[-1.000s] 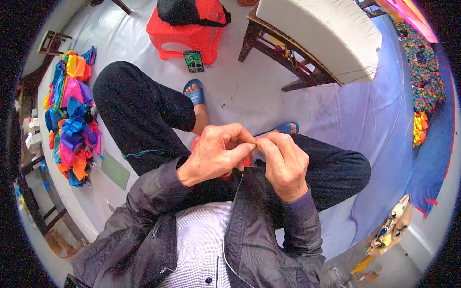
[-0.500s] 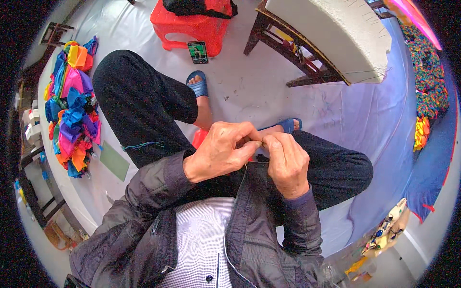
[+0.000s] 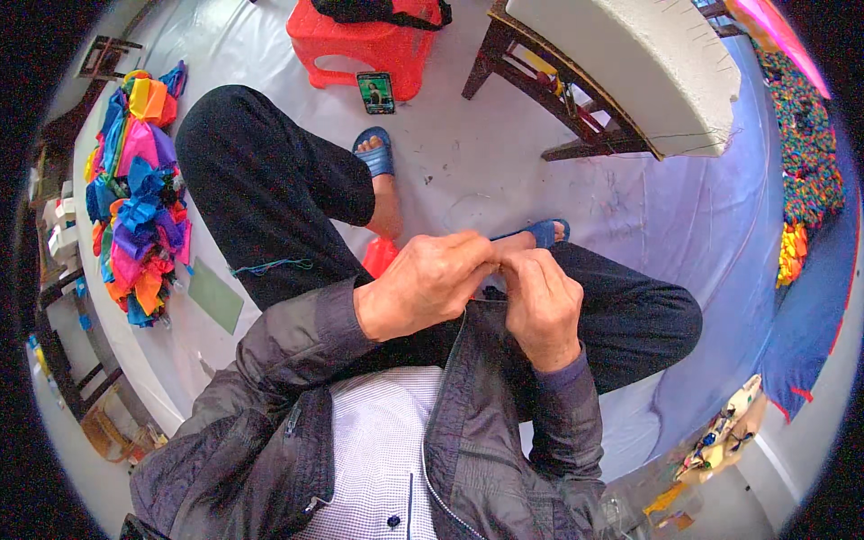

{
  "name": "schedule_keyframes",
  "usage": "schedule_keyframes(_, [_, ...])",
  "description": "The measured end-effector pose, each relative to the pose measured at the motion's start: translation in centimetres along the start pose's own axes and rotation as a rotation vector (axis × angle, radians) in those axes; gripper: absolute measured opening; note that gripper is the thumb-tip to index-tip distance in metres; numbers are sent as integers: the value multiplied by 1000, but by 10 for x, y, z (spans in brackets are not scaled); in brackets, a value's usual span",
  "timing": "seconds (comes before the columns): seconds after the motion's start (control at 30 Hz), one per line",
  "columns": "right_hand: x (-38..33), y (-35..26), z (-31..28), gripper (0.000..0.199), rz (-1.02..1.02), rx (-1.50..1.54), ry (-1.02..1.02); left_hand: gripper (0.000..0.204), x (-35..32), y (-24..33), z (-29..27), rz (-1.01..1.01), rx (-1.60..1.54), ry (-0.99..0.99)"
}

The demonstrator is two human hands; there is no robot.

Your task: Assembling red plastic components by threading a blue string through them.

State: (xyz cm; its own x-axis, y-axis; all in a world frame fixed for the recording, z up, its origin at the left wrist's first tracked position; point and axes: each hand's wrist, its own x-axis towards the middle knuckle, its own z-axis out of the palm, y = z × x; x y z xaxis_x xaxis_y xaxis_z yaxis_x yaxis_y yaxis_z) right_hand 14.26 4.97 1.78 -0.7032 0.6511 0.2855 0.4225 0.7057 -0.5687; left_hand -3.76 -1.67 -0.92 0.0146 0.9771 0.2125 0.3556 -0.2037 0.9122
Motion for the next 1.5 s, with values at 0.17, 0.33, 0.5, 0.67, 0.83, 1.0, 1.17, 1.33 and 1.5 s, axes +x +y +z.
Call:
schedule_keyframes(0.17, [-4,3,2,22,27,-3,-8,34,-1,1,0,16,63,-59])
schedule_keyframes(0.33, [-5,3,4,24,31,-12,-1,34,-1,0,0,21,77,-65])
schedule_keyframes(0.5, [-5,5,5,25,26,2,17,33,-1,-1,1,-1,57,-65])
schedule_keyframes(0.67, [-5,5,4,25,31,13,8,32,-1,-1,0,9,60,-67])
schedule_keyframes(0.83, [-6,2,3,23,47,9,-8,31,-2,-4,1,33,68,-61])
schedule_keyframes(1.0, [-8,4,5,21,60,19,9,31,-1,-3,2,24,80,-59])
schedule_keyframes(1.17, [-9,6,7,21,62,35,-10,33,-3,-6,4,28,92,-61])
schedule_keyframes(1.33, [-8,6,6,20,73,38,-20,35,-2,-6,3,35,102,-57])
schedule_keyframes(1.5, [-8,7,5,18,110,20,-34,32,0,-6,3,41,116,-61])
